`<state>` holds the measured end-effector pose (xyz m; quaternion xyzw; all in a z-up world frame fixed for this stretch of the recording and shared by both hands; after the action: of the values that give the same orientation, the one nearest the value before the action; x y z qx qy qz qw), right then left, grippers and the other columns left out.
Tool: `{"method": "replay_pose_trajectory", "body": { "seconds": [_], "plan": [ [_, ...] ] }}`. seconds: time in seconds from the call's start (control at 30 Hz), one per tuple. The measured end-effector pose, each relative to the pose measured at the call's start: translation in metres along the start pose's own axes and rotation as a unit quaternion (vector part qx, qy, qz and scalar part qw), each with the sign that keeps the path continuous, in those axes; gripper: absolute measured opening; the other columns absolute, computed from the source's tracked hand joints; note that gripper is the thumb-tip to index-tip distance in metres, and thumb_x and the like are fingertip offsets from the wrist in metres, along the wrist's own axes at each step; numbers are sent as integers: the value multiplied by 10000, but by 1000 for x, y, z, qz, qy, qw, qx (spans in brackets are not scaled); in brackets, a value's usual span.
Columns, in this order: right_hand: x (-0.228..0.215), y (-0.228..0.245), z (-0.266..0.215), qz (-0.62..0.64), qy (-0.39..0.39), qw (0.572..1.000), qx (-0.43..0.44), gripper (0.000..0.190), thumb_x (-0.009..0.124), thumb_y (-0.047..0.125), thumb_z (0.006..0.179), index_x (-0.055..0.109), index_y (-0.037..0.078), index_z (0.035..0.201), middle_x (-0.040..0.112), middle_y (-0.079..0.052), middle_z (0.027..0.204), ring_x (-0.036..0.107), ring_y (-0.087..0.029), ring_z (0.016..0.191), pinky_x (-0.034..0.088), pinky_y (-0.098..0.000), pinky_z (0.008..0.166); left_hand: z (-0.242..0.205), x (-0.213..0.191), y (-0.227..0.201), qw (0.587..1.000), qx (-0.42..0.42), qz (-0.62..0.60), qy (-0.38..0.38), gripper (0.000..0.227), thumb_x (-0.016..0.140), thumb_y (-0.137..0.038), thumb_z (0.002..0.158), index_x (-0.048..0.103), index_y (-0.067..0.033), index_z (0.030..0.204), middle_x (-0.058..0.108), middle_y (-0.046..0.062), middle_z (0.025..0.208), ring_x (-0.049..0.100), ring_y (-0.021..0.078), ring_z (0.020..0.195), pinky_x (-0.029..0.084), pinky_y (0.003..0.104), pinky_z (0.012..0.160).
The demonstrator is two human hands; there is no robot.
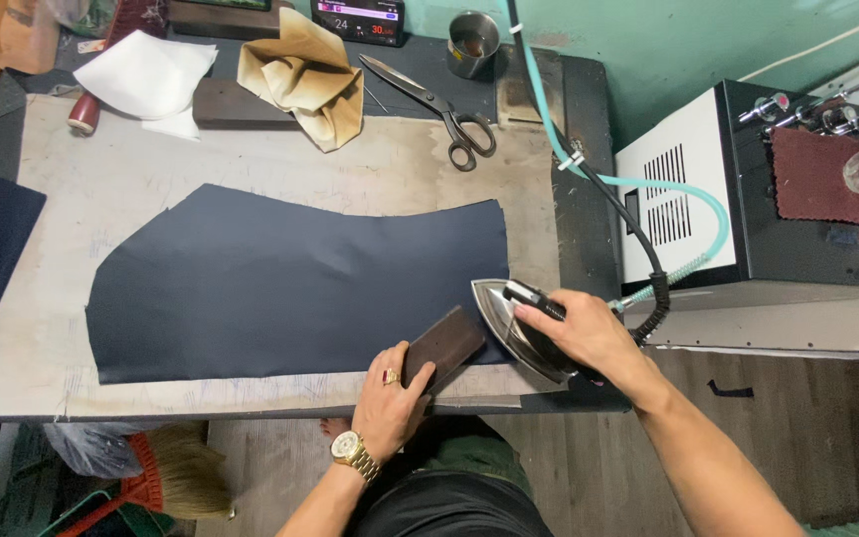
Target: The person irons a piece of dark blue fabric on a work table, pressing it down with a heavy block and brushing it with a red brush.
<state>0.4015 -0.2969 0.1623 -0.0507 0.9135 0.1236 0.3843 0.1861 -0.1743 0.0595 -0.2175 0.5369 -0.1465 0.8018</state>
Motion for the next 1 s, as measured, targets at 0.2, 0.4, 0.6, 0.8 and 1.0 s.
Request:
{"method": "replay_pose_trajectory", "body": {
  "seconds": [0.2,0.4,0.6,0.8,1.0],
  "plan": [
    [46,114,51,-111,18,968,-223,549,545,652,924,667,131,1050,746,-105,1004,683,-347,922,469,-434,767,-49,-14,-11,997,-1,-48,58,544,829,-116,752,603,-108,1246,438,324,1403,525,473,1167,469,569,997],
    [128,204,91,-198,-104,872,-435,612,498,703,975,517,98,892,682,-119,764,655,-422,704,501,-543,594,-83,-45,1,993,-111,-34,-27,342,674,-200,915,615,-122,1242,455,306,1413,522,468,1199,456,570,1003],
    [96,169,115,-173,-138,904,-366,595,503,671,1002,488,79,951,663,-149,720,630,-487,623,471,-585,526,-85,-39,23,979,-194,-18,-67,362,721,-247,895,671,-160,1243,450,288,1453,520,449,1225,442,563,1033],
    [0,68,128,-83,-84,982,-150,612,453,649,1021,567,48,1019,715,-230,919,666,-478,853,474,-545,695,1,-17,-1,995,-71,-74,-6,355,727,-187,890,622,-96,1217,456,331,1389,516,491,1184,447,597,1006],
    [-64,-26,153,19,-178,980,-81,603,499,549,1087,635,-20,942,717,-242,882,689,-446,810,515,-520,686,82,37,-16,996,57,-61,44,520,843,-110,756,599,-108,1216,472,325,1325,536,477,1097,473,611,1009]
  ]
}}
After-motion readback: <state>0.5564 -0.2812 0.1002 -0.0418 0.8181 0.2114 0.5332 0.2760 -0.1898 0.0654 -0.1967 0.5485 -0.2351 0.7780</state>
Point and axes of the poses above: each hand's wrist, its own z-axis towards the middle knuckle, its own x-axis out of the palm, y = z × x, the point moved 10 cm from there along z, towards the middle knuckle
